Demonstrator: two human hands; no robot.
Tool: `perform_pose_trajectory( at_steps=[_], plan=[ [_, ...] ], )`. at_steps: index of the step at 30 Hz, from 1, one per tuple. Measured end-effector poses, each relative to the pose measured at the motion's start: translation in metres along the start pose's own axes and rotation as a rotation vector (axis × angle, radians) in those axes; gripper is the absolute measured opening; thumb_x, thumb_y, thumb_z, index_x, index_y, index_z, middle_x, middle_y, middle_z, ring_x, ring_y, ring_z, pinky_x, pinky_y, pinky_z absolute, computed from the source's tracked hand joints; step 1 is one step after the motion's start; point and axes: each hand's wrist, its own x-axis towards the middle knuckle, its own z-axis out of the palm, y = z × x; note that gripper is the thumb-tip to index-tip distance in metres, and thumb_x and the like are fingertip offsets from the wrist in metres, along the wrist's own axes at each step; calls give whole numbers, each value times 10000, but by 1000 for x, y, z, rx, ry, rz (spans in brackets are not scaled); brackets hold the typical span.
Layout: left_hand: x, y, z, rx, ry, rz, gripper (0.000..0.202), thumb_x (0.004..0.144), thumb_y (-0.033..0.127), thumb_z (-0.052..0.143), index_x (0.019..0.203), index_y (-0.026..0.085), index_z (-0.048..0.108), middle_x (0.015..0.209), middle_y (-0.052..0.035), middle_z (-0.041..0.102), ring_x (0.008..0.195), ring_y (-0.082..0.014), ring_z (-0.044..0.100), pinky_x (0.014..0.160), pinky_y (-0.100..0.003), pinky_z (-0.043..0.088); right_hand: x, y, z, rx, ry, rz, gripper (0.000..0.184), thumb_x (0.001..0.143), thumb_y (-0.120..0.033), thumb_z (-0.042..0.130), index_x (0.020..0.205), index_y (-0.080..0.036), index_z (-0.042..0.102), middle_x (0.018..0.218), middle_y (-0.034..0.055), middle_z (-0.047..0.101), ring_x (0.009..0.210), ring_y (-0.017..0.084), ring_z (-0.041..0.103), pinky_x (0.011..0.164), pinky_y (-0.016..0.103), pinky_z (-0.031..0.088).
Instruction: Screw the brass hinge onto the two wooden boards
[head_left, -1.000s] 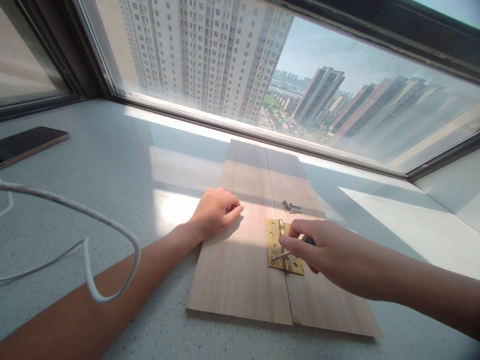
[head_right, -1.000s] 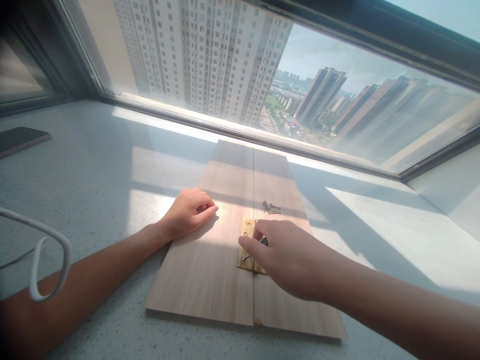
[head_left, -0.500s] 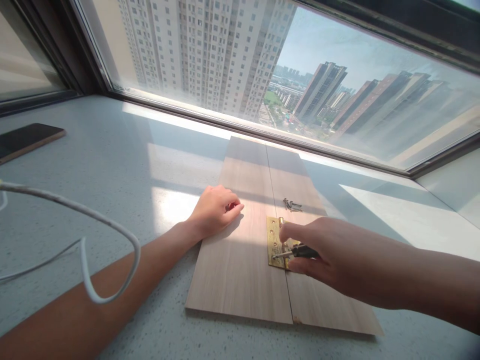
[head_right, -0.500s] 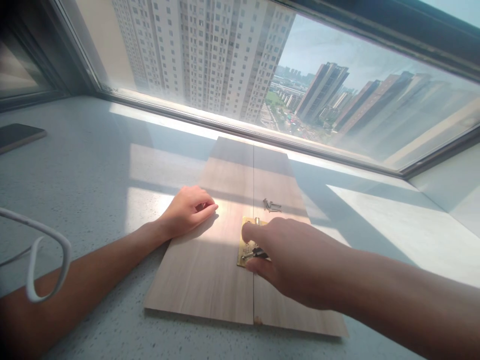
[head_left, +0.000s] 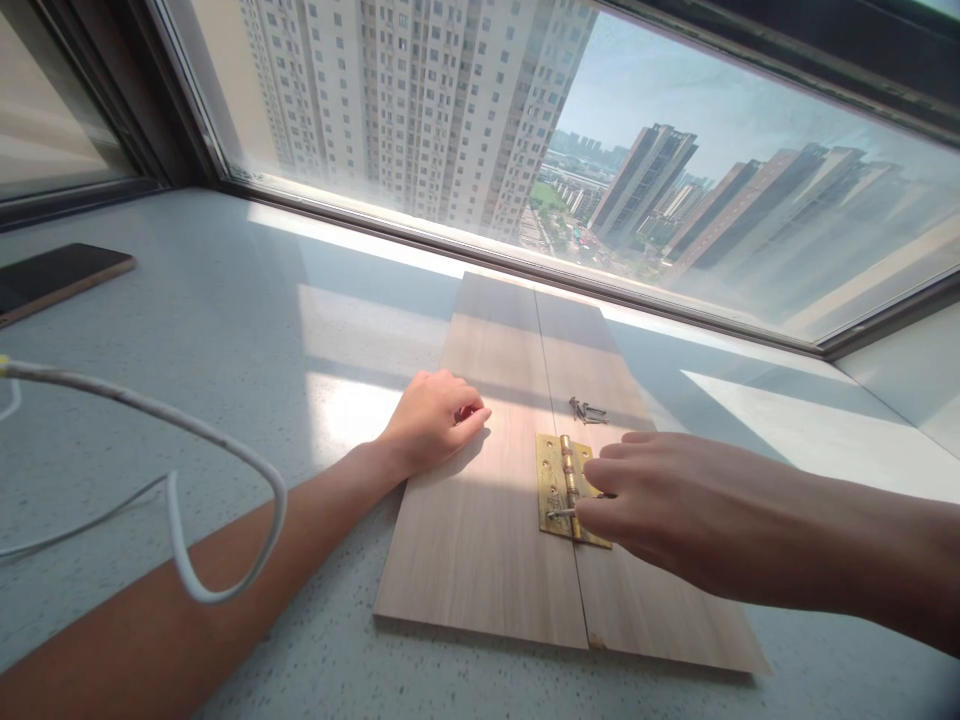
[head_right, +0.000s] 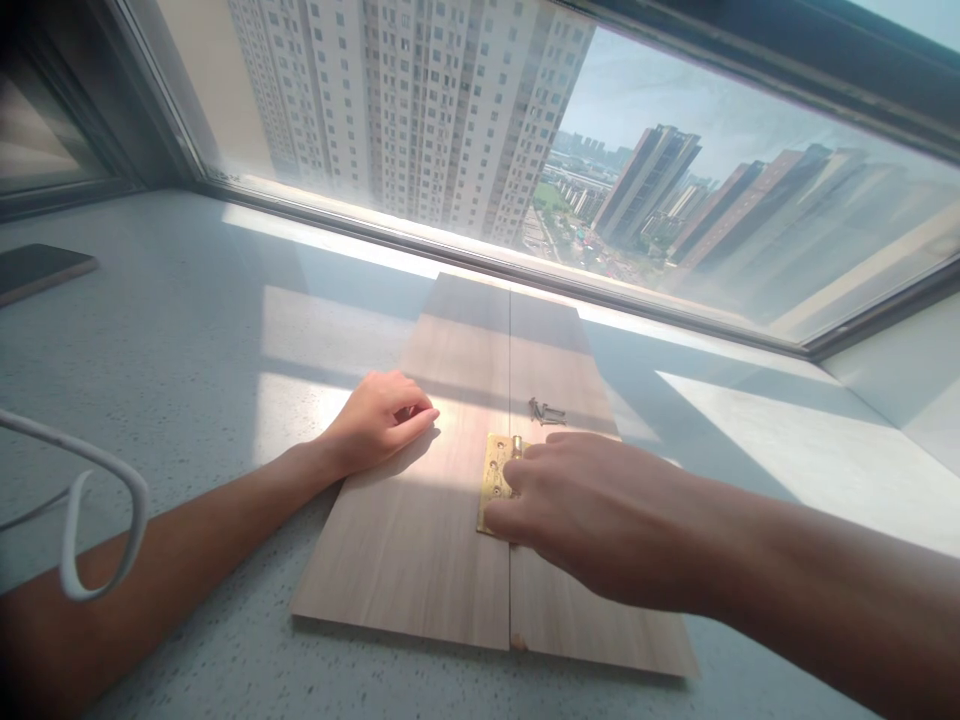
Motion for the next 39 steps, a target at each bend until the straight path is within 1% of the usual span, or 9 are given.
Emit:
perform_pose_trajectory(
  at_steps=[5,7,15,19,21,25,29,33,39],
  plan=[
    [0,0,0,-5,3,6,259,876,289,537,664,187,644,654,7,624,699,-161,517,693,-327,323,4,-9,4,240,118,581,293,939,-466,399,902,-208,534,783,49,611,686,203,549,566,296,315],
    [0,-1,0,-9,4,7,260,874,289,540,658,186,642,646,7,621,692,-160,517,687,-322,328,8,-10,4,249,77,661,376,971,-455,282,812,-208,517,718,46,594,631,191,529,553,300,307],
    [-1,-1,0,-12,6,7,255,872,288,539,663,185,643,648,9,620,697,-158,517,694,-324,328,5,-6,2,-5,-35,252,217,910,-196,422,693,-202,429,610,4,520,501,130,353,499,294,187],
    [0,-1,0,-14,3,12,265,875,296,531,661,186,641,645,5,620,692,-159,517,687,-323,332,0,1,3,-140,17,-92,202,888,-79,422,751,-208,496,716,18,567,622,161,445,572,311,240],
    [0,-1,0,-13,5,11,267,875,295,530,659,185,640,647,3,622,689,-159,514,688,-326,333,0,1,3,-131,44,-76,165,900,-128,456,767,-209,511,748,25,580,668,176,484,588,314,255],
    [0,-1,0,-12,7,11,266,874,296,531,660,186,644,649,1,625,687,-161,514,689,-329,337,5,-6,4,54,100,387,284,951,-425,400,809,-206,511,682,27,564,571,173,489,512,289,222],
    [0,-1,-1,-18,4,10,262,872,293,535,658,187,643,642,4,623,682,-159,517,685,-324,340,10,-12,7,-5,50,552,307,958,-353,334,724,-215,477,565,16,503,445,142,349,469,288,165],
    [0,-1,-1,-22,3,7,263,870,288,538,649,184,636,637,6,620,682,-156,515,681,-320,338,11,-11,7,-104,-10,367,184,857,-149,450,684,-212,439,516,-11,468,414,117,238,467,292,124],
    [0,-1,0,-15,4,14,270,875,296,525,658,188,642,648,2,626,683,-157,515,682,-324,337,-1,-7,5,-197,86,-126,198,883,-84,423,769,-213,520,693,28,576,592,170,437,582,315,240]
  ],
)
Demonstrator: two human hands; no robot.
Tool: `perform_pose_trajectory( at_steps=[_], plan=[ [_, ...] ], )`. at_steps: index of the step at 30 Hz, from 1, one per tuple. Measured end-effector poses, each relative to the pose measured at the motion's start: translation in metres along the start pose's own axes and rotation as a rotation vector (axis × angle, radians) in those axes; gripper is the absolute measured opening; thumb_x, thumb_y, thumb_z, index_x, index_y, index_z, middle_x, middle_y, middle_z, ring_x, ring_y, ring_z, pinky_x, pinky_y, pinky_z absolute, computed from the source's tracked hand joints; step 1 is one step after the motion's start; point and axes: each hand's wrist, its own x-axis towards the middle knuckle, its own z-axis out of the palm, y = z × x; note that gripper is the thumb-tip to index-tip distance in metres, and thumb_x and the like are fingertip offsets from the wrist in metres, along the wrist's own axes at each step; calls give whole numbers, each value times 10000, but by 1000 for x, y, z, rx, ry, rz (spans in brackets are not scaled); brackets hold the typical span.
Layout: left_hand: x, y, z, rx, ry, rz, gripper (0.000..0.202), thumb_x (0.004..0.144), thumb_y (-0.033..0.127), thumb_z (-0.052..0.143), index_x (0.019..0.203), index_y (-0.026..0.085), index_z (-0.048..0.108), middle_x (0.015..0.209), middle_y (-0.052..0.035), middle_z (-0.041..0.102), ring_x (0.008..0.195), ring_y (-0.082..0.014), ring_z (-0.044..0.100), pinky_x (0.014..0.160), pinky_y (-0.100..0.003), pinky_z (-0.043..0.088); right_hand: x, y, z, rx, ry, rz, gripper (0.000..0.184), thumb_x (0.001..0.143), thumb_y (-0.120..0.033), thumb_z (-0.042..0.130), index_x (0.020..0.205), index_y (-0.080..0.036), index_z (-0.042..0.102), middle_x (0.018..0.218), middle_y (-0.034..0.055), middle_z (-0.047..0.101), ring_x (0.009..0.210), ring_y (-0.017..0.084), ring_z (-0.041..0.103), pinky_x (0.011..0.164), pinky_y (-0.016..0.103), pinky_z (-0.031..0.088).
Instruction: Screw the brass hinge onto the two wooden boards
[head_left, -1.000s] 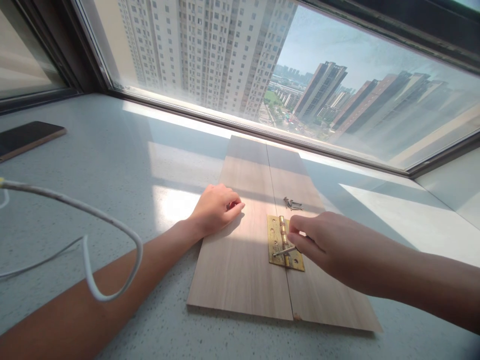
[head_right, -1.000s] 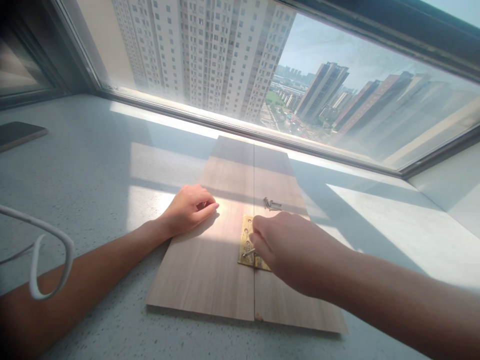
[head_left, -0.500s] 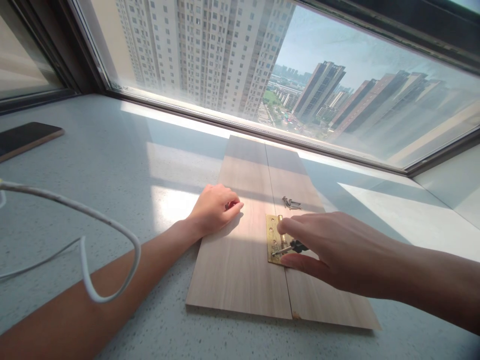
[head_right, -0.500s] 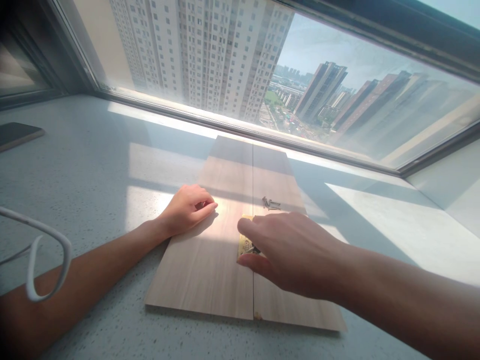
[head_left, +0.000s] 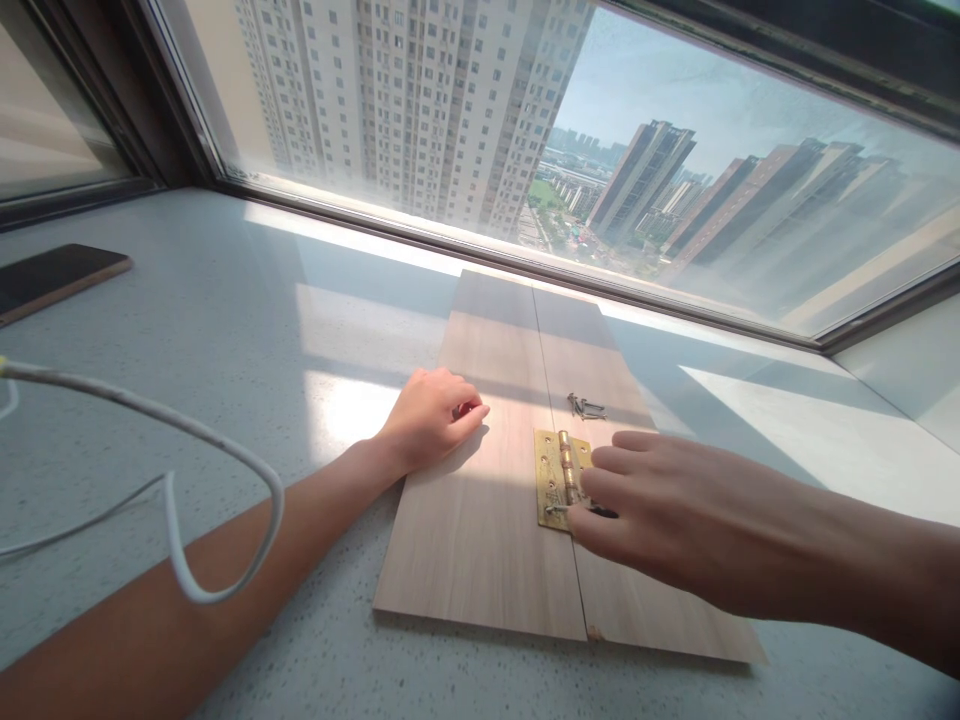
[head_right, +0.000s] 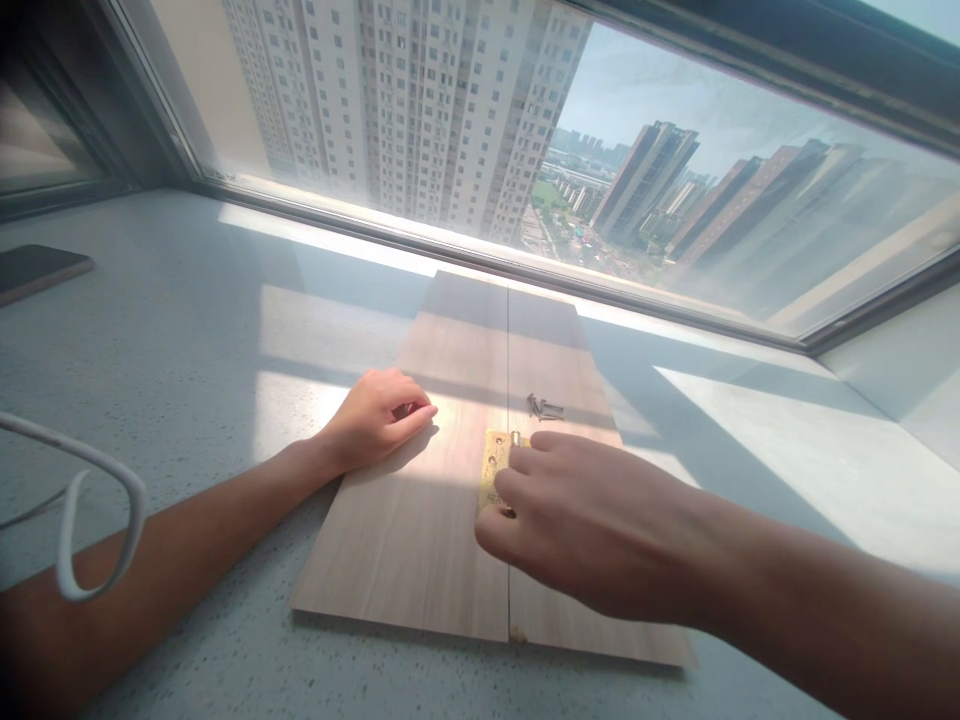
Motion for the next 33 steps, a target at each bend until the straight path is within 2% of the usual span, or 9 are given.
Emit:
perform_pose_trajectory(
  at_steps=[4,6,8,12,21,23,27,30,33],
  plan=[
    [0,0,0,4,1,6,270,875,302,526,659,188,641,650,1,627,685,-159,518,681,-325,340,-1,-6,4,196,50,378,118,911,-268,477,808,-221,505,759,34,588,648,190,512,550,303,269],
    [0,-1,0,4,3,6,268,874,300,531,657,188,640,644,4,624,679,-157,515,678,-323,341,2,-10,5,225,11,622,216,911,-415,461,805,-227,473,711,32,580,597,201,508,499,300,236],
    [0,-1,0,3,4,7,261,871,296,539,656,186,640,644,6,623,677,-155,513,676,-321,342,5,-13,4,224,-65,729,287,940,-470,339,800,-238,434,619,17,539,525,198,465,475,304,208],
    [0,-1,0,3,0,6,261,868,292,546,649,183,634,638,6,620,673,-154,512,669,-317,338,5,-14,3,273,-151,650,218,951,-336,257,775,-241,345,565,-13,473,464,163,372,475,305,216],
    [0,-2,1,11,6,23,258,867,290,545,652,184,640,636,7,619,672,-153,519,665,-314,335,-7,3,-1,259,-4,229,183,903,-158,407,735,-210,456,727,27,564,662,182,465,616,321,292],
    [0,-2,1,9,9,24,257,866,291,547,653,183,642,638,7,621,671,-152,519,665,-313,337,-9,3,1,217,28,246,142,915,-203,431,786,-216,491,757,32,585,684,193,495,620,318,295],
    [0,-2,0,-2,7,23,252,863,289,553,654,182,643,636,8,621,669,-150,517,664,-308,341,-11,-5,8,120,61,492,247,960,-423,361,873,-224,480,597,5,544,496,175,458,483,286,186],
    [0,-2,0,-3,6,24,253,863,289,554,652,180,642,633,10,619,666,-148,516,664,-306,342,-8,-10,10,90,-9,552,242,962,-358,292,807,-228,424,472,-34,429,375,148,335,435,294,109],
    [0,-2,0,-2,10,24,245,860,285,560,656,179,644,634,10,619,672,-149,517,668,-306,343,-5,-9,8,140,-30,453,171,926,-237,343,769,-223,408,544,-18,476,442,145,405,452,284,194]
  ],
)
